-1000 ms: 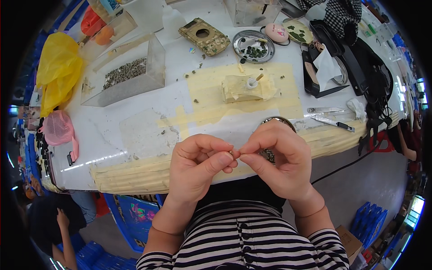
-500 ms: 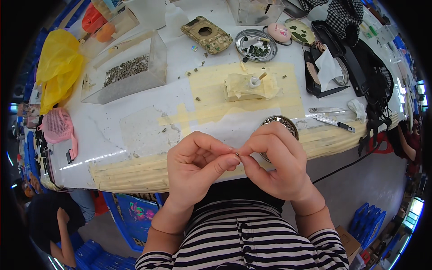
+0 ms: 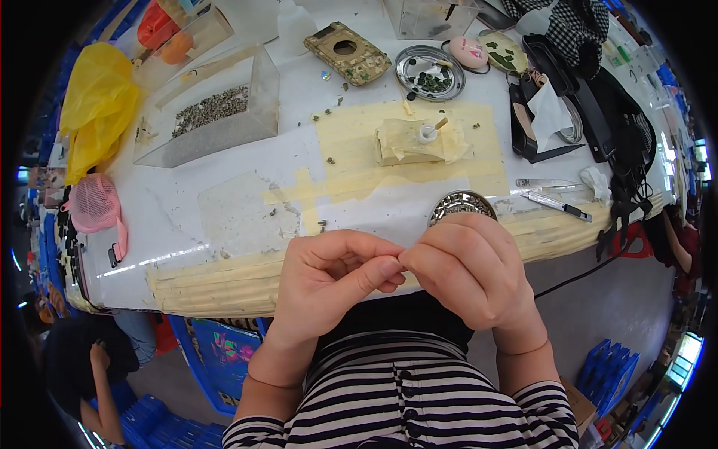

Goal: The recorder is assembling small toy components onto a circular metal base using tweezers at a factory workbench.

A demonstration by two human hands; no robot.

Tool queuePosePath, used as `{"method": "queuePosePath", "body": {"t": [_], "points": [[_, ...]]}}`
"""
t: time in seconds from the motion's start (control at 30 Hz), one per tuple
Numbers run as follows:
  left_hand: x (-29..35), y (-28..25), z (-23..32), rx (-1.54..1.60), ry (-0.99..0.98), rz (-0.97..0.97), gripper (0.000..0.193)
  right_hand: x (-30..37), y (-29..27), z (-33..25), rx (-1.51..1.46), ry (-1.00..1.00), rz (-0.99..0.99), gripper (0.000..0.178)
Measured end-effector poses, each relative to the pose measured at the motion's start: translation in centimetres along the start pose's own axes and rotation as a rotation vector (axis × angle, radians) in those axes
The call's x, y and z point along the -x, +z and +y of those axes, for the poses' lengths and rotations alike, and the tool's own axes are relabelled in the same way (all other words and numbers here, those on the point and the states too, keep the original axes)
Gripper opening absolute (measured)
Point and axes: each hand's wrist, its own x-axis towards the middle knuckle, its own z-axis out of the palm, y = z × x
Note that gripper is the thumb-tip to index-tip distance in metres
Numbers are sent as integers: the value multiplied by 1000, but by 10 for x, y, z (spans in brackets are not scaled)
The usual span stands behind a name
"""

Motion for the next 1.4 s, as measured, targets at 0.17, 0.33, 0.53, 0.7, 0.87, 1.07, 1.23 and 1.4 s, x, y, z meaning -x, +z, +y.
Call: {"method": "queuePosePath", "body": {"t": [0.17,0.33,0.53,0.7,0.87,1.07,1.23,1.4], "points": [[1,4,-3,-47,85,58,14,0,3,0,-214,147,41,23],[0,4,-11,-195,277,103,15,4,3,-6,-654,556,69,15],[0,5,-11,-218,304,113,15,4,5,-8,-938,746,88,10],[1,4,-13,-222,328,110,16,1,8,-7,-911,697,82,9],[1,5,-12,-217,321,113,17,3,12,-6,-886,674,100,9],[0,4,-14,-167,302,102,17,3,12,-5,-862,654,108,9],[0,2,-13,19,221,82,15,1,12,-3,-810,603,111,10],[-4,-3,-17,302,81,10,17,-1,13,-3,-811,602,122,11]]}}
